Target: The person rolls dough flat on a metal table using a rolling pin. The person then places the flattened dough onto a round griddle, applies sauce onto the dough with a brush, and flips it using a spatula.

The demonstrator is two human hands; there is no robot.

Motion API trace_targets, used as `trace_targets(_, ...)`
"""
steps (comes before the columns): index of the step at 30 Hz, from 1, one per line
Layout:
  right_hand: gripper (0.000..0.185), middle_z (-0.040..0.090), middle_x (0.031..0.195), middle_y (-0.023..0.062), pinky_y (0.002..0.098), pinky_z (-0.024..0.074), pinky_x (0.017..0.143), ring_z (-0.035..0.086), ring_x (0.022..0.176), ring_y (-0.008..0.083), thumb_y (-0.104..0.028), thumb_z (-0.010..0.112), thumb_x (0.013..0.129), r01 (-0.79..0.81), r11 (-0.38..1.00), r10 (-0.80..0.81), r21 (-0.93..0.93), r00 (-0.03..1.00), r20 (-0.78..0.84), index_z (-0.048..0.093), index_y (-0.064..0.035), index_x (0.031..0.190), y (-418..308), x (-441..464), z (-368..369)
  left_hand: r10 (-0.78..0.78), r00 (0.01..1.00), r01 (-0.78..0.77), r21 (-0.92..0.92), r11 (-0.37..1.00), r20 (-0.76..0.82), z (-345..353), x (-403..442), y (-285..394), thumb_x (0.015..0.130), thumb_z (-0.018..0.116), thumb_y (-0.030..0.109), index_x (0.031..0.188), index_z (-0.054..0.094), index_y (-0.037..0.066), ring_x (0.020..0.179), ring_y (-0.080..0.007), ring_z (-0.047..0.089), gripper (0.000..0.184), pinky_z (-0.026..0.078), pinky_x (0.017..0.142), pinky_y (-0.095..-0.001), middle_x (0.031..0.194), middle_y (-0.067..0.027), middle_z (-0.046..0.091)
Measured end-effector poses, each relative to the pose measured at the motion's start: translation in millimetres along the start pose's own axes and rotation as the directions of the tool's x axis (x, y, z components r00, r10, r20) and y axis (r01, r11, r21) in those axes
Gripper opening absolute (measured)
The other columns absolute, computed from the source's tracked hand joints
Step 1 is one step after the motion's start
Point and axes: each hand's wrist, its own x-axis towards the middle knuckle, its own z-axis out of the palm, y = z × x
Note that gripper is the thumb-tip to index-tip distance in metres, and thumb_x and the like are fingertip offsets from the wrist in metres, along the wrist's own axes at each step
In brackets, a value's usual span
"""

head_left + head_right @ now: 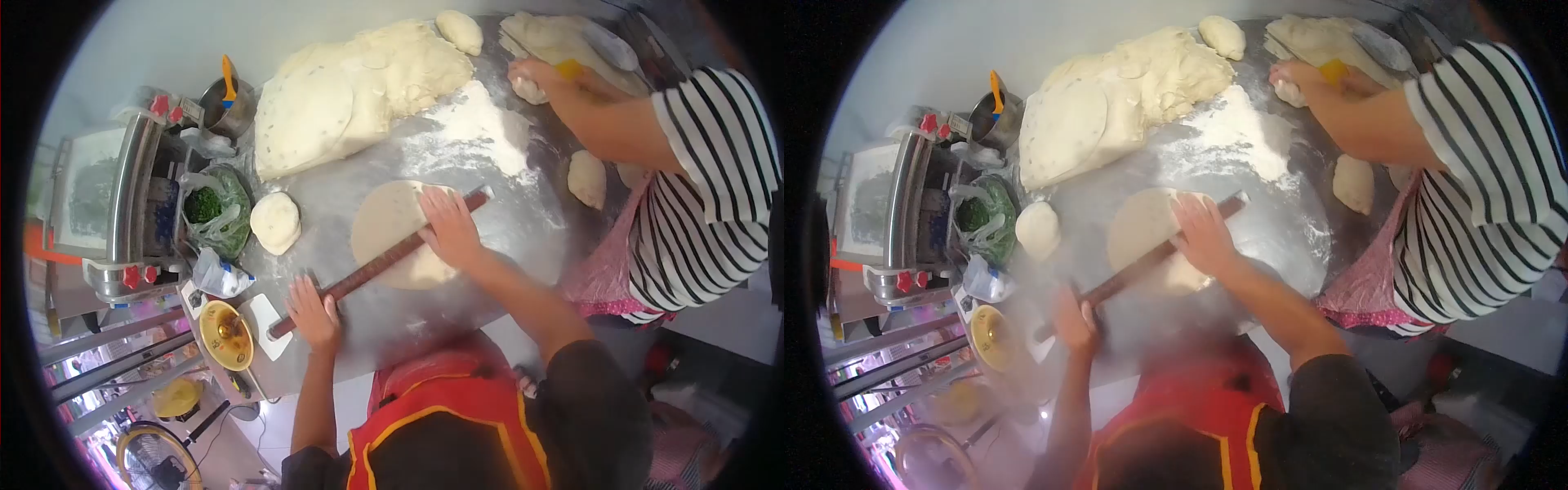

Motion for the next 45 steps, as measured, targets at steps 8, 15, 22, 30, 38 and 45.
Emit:
trace_targets(8,0.062,0.036,0.146,0.0138,0.0499,0.0194,0.113,0.032,0.136,0.0289,-0.034,0.054,0.091,0.096,0.993,-0.107,-0.076,0.98,-0.165,0.034,-0.0056,0.142,13,150,35,0.023,0.995,0.003,0.267,0.964,-0.095,-25,113,-13,0.089,0.056,0.027,0.145,0.03,0.005,0.14,-0.0413,0.02,0.066,0.011,0.112,-0.0587,0.151,-0.0194,0.026)
trace_targets(15,0.054,0.044,0.139,0.0159,0.0502,0.0208,0.112,0.037,0.132,0.0302,-0.028,0.057,0.089,0.003,0.999,0.006,-0.046,0.982,0.19,0.041,-0.0045,0.135,10,-56,-10,0.046,0.985,-0.035,-0.066,0.997,0.167,-24,-23,19,0.081,0.066,0.023,0.137,0.043,0.005,0.132,-0.0323,0.038,0.063,0.023,0.109,-0.0526,0.139,-0.0172,0.046)
trace_targets(22,0.044,0.051,0.13,0.0151,0.0507,0.0276,0.107,0.042,0.127,0.0293,-0.027,0.058,0.089,-0.006,1.0,0.008,0.025,0.998,-0.066,0.049,-0.0046,0.126,-2,9,-23,0.152,0.983,-0.124,-0.244,0.962,0.1,-23,-29,2,0.07,0.074,0.016,0.119,0.062,0.012,0.09,-0.0309,0.054,0.051,0.044,0.078,-0.0424,0.094,-0.0107,0.057)
trace_targets(30,0.053,0.054,0.117,0.0113,0.0523,0.0313,0.102,0.049,0.114,0.0293,-0.023,0.067,0.076,0.16,0.987,-0.16,0.014,0.971,0.176,0.051,-0.0091,0.125,26,-129,-39,0.236,0.969,-0.21,-0.248,0.946,0.077,-28,-80,26,0.067,0.075,0.014,0.109,0.056,0.008,0.092,-0.0321,0.055,0.046,0.044,0.078,-0.043,0.099,-0.0107,0.058)
trace_targets(38,0.036,0.059,0.096,0.0181,0.0468,0.0438,0.079,0.056,0.092,0.038,-0.025,0.067,0.08,-0.406,0.904,0.341,0.133,0.873,0.349,0.057,-0.0047,0.108,2,-235,-81,0.589,0.804,-0.559,-0.237,0.795,0.079,-25,34,78,0.075,0.071,0.027,0.119,0.053,0.006,0.118,-0.0303,0.049,0.052,0.032,0.104,-0.046,0.122,-0.0139,0.055)
trace_targets(45,0.037,0.064,0.093,0.0196,0.0409,0.0479,0.078,0.063,0.089,0.0356,-0.027,0.067,0.083,-0.829,0.468,0.663,0.305,0.558,0.499,0.057,-0.0008,0.108,-6,-275,-92,0.711,0.701,-0.694,-0.286,0.661,-0.057,59,120,233,0.087,0.056,0.046,0.131,0.049,0.007,0.137,-0.0285,0.031,0.06,0.017,0.114,-0.0504,0.142,-0.013,0.041)
